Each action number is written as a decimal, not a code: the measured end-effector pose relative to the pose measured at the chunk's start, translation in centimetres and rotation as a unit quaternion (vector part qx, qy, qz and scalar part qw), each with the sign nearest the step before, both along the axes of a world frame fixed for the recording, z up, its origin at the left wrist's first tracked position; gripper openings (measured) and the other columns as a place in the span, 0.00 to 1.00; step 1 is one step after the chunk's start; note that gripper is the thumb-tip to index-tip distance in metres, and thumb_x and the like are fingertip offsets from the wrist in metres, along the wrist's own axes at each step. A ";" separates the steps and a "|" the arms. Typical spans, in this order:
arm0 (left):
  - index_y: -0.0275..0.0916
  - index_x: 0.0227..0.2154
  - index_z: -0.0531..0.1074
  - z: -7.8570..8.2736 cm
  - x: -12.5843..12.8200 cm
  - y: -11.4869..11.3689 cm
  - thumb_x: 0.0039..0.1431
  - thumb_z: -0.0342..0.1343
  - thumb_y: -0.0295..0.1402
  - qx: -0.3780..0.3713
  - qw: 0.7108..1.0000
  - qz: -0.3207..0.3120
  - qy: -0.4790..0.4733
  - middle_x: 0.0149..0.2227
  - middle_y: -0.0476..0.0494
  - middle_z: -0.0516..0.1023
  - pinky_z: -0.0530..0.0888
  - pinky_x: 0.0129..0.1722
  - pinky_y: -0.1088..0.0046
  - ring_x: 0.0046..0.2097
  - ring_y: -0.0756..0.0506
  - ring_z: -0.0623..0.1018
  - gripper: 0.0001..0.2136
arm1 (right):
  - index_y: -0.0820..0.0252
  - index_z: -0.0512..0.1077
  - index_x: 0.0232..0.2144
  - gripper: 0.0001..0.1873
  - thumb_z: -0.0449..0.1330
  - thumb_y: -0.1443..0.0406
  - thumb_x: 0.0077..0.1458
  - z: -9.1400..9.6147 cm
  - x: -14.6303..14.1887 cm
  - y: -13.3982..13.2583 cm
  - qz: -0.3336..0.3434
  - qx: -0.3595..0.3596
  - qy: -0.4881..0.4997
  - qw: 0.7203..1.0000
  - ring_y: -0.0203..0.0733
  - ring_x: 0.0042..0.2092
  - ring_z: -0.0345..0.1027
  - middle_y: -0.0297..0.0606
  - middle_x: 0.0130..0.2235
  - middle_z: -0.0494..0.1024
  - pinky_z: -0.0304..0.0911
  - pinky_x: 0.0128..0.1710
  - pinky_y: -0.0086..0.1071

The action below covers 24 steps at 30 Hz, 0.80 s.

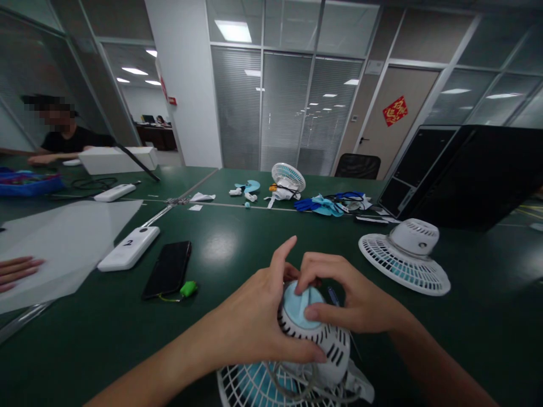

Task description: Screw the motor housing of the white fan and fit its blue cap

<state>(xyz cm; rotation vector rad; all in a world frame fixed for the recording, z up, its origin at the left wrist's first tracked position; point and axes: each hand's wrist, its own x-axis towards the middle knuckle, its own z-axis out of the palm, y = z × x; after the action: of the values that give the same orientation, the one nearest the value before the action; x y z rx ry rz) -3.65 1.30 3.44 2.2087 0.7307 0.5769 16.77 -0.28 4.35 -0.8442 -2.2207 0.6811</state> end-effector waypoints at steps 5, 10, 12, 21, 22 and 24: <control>0.44 0.70 0.33 -0.2 0.0 0.0 0.42 0.74 0.40 0.012 1.000 -0.004 -0.006 0.58 0.31 0.72 0.71 0.56 0.45 0.57 0.30 0.74 0.62 | 0.58 0.61 0.21 0.23 0.66 0.52 0.52 -0.4 -0.8 -0.1 -0.105 0.026 -0.012 0.994 0.33 0.27 0.55 0.27 0.24 0.63 0.51 0.27 0.29; 0.41 0.70 0.35 -0.1 0.0 -0.1 0.42 0.74 0.40 0.002 1.000 0.004 0.005 0.58 0.30 0.71 0.70 0.56 0.45 0.57 0.30 0.73 0.61 | 0.60 0.72 0.31 0.18 0.65 0.51 0.53 0.2 -0.4 -0.3 -0.074 -0.046 -0.013 0.996 0.33 0.29 0.59 0.29 0.27 0.66 0.56 0.29 0.28; 0.42 0.70 0.33 -0.1 0.1 -0.1 0.42 0.74 0.39 -0.009 1.000 0.002 -0.002 0.58 0.31 0.72 0.70 0.56 0.46 0.57 0.31 0.73 0.62 | 0.60 0.71 0.29 0.17 0.64 0.52 0.56 0.2 -0.4 -0.3 -0.069 -0.043 -0.012 0.997 0.33 0.28 0.59 0.29 0.27 0.67 0.56 0.29 0.28; 0.41 0.70 0.36 0.1 0.0 0.0 0.43 0.73 0.40 -0.034 0.999 0.000 -0.011 0.57 0.34 0.73 0.67 0.59 0.50 0.57 0.34 0.72 0.60 | 0.59 0.71 0.33 0.23 0.56 0.45 0.60 0.6 0.3 -1.6 -0.148 0.010 0.000 0.989 0.31 0.23 0.54 0.27 0.22 0.62 0.50 0.21 0.26; 0.41 0.70 0.35 0.1 -0.1 0.0 0.44 0.73 0.40 -0.036 0.999 -0.004 -0.012 0.56 0.35 0.73 0.67 0.58 0.50 0.56 0.35 0.73 0.60 | 0.58 0.71 0.36 0.21 0.55 0.46 0.62 0.9 0.9 -2.1 -0.150 0.023 0.009 0.988 0.31 0.23 0.56 0.27 0.23 0.64 0.51 0.21 0.25; 0.40 0.70 0.35 0.1 -0.2 0.2 0.44 0.73 0.40 -0.037 0.999 -0.012 -0.013 0.55 0.36 0.74 0.68 0.57 0.51 0.55 0.35 0.73 0.60 | 0.55 0.71 0.37 0.16 0.57 0.50 0.63 1.2 2.1 -3.5 -0.151 0.069 0.005 0.986 0.31 0.23 0.59 0.28 0.24 0.67 0.54 0.21 0.24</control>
<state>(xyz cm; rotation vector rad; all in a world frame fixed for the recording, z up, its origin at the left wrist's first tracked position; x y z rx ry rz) -3.80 1.45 3.56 2.1348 0.7014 0.5560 18.83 -3.83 5.51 -1.0726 -2.0453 0.3808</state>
